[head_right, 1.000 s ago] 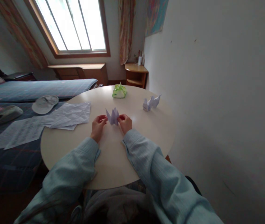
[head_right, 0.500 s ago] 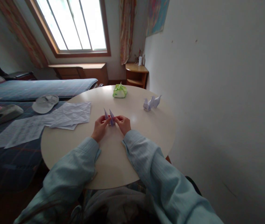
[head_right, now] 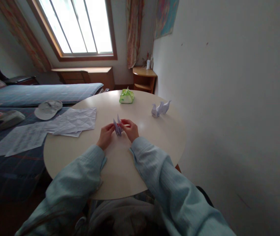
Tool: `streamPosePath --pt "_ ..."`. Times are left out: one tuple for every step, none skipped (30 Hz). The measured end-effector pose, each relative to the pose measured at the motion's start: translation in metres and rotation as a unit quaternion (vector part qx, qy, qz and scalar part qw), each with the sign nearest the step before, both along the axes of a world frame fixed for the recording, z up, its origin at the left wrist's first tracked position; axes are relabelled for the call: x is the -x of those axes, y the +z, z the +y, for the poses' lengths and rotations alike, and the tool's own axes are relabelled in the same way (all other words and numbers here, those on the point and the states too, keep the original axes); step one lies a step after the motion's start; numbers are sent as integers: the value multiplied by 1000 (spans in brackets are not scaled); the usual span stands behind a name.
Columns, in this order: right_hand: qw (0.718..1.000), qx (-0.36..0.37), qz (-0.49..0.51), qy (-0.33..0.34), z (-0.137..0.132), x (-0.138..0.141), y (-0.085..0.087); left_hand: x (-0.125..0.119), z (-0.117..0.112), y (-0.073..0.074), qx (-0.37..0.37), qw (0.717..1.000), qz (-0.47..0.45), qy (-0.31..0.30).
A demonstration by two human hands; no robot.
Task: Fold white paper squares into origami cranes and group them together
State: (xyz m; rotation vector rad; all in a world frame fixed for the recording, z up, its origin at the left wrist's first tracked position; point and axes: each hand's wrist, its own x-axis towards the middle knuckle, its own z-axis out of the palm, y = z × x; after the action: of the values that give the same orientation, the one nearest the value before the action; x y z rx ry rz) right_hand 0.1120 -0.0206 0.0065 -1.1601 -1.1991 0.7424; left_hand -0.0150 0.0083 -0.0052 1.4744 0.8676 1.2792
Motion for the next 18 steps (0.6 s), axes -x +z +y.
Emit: streamPosePath --pt "1000 -1 1 1 0 0 0 0 0 0 -1 1000 3 2" --pt "1000 -1 1 2 0 0 0 0 -1 1 0 1000 6 3" --pt "1000 -1 -1 2 1 0 -1 0 -1 2 1 1000 10 3" --pt "1000 -1 -3 2 1 0 -2 1 -2 2 2 1000 13 4" --pt "1000 0 -7 0 2 0 -3 1 -2 3 3 1000 15 4" --pt "1000 2 -11 -1 2 -1 -4 1 -2 3 5 1000 17 3" --pt "1000 3 -16 -4 3 -1 -5 1 -3 3 6 1000 15 4" --pt "1000 5 -21 -8 4 -2 -5 1 -3 3 7 1000 12 6" --pt "1000 7 -27 -10 4 -3 -6 1 -3 3 9 1000 7 10" --pt "999 10 -34 -13 4 -3 -7 1 -3 3 11 1000 2 15" --pt "999 12 -42 -15 5 -4 -7 1 -3 3 14 1000 -4 20" --pt "998 15 -50 -16 5 -4 -7 1 -2 2 17 1000 -9 23" --pt "998 17 -59 -17 5 -4 -8 1 -2 2 21 999 -14 24" --pt "997 18 -68 -18 5 -5 -8 1 -1 1 25 999 -16 22" --pt "997 19 -77 -20 4 -5 -8 1 -1 1 28 999 -17 21" --pt "996 20 -85 -23 4 -5 -8 1 -1 0 30 999 -17 22" --pt "995 21 -92 -26 5 -4 -8 1 0 0 31 999 -16 24" --pt "995 22 -96 -32 5 -4 -8 1 0 0 30 999 -14 28"
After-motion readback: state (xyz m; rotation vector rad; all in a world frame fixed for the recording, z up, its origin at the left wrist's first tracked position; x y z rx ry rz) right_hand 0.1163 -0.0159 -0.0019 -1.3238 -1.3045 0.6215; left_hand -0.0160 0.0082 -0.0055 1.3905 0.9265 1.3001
